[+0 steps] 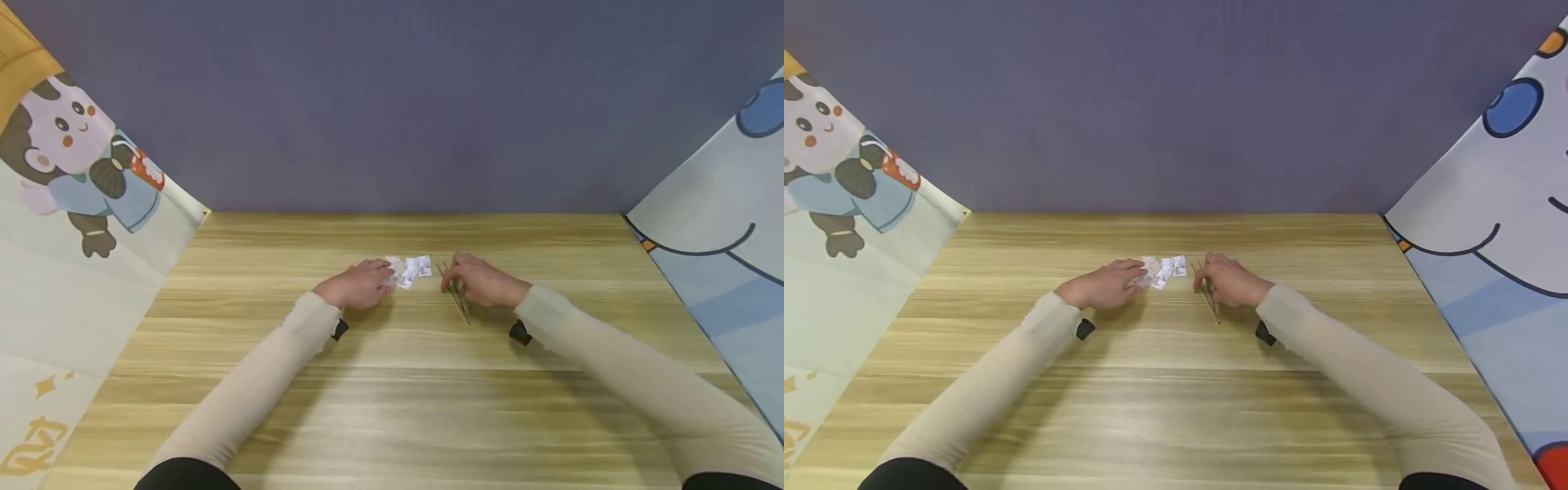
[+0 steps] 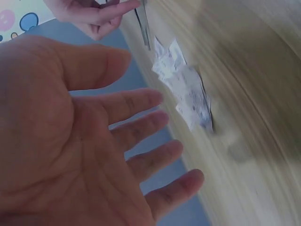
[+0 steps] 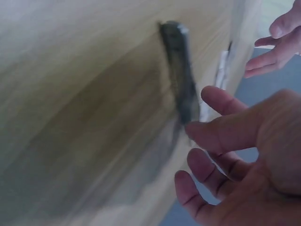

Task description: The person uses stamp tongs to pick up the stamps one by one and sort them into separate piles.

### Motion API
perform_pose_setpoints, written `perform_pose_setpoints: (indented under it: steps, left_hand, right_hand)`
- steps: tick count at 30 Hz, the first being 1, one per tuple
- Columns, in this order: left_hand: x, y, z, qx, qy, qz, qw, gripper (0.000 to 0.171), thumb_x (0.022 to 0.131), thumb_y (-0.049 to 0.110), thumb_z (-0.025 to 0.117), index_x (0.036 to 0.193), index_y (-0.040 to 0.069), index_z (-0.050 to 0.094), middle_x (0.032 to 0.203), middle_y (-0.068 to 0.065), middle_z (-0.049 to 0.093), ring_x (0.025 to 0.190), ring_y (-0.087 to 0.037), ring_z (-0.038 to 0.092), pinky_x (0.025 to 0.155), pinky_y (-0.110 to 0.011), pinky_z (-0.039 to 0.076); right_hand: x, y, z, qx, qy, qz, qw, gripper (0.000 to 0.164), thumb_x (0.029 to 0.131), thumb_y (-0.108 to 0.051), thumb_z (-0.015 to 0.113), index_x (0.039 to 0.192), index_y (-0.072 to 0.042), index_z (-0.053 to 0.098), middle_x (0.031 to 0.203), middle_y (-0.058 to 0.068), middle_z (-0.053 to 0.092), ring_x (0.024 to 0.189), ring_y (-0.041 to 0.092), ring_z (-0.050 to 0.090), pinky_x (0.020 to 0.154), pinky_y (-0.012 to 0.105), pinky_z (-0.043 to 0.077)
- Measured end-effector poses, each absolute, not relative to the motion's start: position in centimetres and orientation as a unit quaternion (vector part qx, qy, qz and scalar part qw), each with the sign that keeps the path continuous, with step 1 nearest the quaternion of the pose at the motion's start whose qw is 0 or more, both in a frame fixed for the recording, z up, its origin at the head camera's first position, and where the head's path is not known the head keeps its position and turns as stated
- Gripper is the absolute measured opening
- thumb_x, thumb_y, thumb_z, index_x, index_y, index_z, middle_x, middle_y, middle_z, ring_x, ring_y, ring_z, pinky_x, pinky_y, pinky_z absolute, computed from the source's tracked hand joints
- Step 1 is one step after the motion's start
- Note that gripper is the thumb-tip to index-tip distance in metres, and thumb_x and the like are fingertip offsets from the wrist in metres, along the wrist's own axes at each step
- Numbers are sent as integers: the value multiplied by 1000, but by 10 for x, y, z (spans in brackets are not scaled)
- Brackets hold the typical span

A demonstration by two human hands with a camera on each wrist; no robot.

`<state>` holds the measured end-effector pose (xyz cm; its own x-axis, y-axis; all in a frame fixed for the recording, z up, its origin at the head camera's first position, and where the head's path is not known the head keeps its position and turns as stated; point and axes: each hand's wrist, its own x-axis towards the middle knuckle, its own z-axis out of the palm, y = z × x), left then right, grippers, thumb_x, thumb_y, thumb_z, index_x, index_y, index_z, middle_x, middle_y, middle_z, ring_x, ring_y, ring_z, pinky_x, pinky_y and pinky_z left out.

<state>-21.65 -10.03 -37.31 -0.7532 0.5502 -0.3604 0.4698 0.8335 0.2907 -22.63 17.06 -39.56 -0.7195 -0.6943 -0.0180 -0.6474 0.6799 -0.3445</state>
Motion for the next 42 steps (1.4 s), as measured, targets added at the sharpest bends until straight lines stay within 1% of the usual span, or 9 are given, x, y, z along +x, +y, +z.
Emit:
perform_pose_setpoints:
  steps: [5, 10, 14, 17, 19, 23, 28, 34, 42]
  left_hand:
    - [-216, -93, -378, 283, 928, 67, 231, 46, 104, 28, 33, 145, 7, 38, 153, -11, 24, 139, -33, 19, 109, -52, 18]
    - [-215, -90, -383, 272, 928, 60, 247, 47, 103, 31, 34, 146, 10, 37, 154, -8, 22, 139, -32, 18, 109, -51, 17]
    - [-215, -88, -385, 266, 932, 59, 239, 50, 103, 33, 37, 147, 11, 35, 154, -6, 21, 140, -30, 16, 109, -53, 15]
    - [-216, -86, -385, 268, 933, 61, 233, 50, 102, 33, 38, 147, 11, 35, 154, -6, 22, 139, -30, 17, 109, -53, 14]
    - [-216, -85, -385, 269, 932, 66, 233, 50, 102, 33, 38, 147, 12, 35, 154, -6, 23, 139, -30, 17, 109, -52, 14]
    - [-217, -81, -387, 275, 933, 61, 224, 50, 102, 33, 38, 148, 13, 34, 154, -5, 22, 139, -29, 17, 109, -52, 15]
    - [-217, -77, -390, 265, 939, 53, 213, 52, 101, 35, 40, 149, 14, 32, 154, -8, 21, 140, -29, 17, 109, -52, 16]
    - [-218, -74, -392, 259, 939, 50, 220, 53, 101, 36, 40, 149, 14, 31, 155, -7, 20, 140, -28, 17, 109, -51, 16]
    - [-219, -71, -393, 255, 939, 61, 224, 54, 101, 36, 40, 149, 14, 30, 156, -4, 18, 141, -27, 15, 110, -51, 14]
  right_hand:
    - [-231, 173, -404, -361, 911, -179, 88, 25, 77, 9, 69, 91, -12, 71, 86, 5, 54, 82, 20, 52, 76, 37, 45]
    - [-238, 175, -409, -356, 909, -209, 55, 18, 77, -1, 75, 85, -13, 66, 83, 3, 53, 79, 19, 51, 72, 36, 44]
    - [-243, 172, -397, -332, 908, -252, 41, 11, 85, -7, 70, 93, -10, 63, 85, 4, 58, 74, 18, 53, 64, 35, 45]
    - [-248, 169, -388, -311, 901, -301, 36, 16, 91, -9, 63, 107, -6, 60, 90, 5, 61, 75, 17, 55, 65, 34, 46]
    - [-251, 166, -383, -305, 892, -332, 24, 18, 93, -8, 61, 110, -3, 59, 91, 6, 61, 79, 17, 57, 68, 34, 48]
    - [-258, 159, -379, -298, 878, -374, -12, 12, 91, -11, 64, 101, -4, 61, 90, 5, 63, 82, 17, 60, 73, 33, 50]
    - [-264, 151, -385, -268, 877, -396, -38, 13, 89, -20, 67, 92, -9, 61, 84, 1, 63, 76, 15, 59, 70, 31, 50]
    - [-270, 143, -398, -238, 880, -411, -15, 14, 89, -13, 68, 95, -7, 57, 86, 4, 62, 75, 16, 59, 68, 32, 50]
    - [-272, 137, -404, -204, 899, -388, -5, 11, 90, -19, 66, 92, -8, 63, 87, 6, 65, 79, 20, 61, 71, 33, 50]
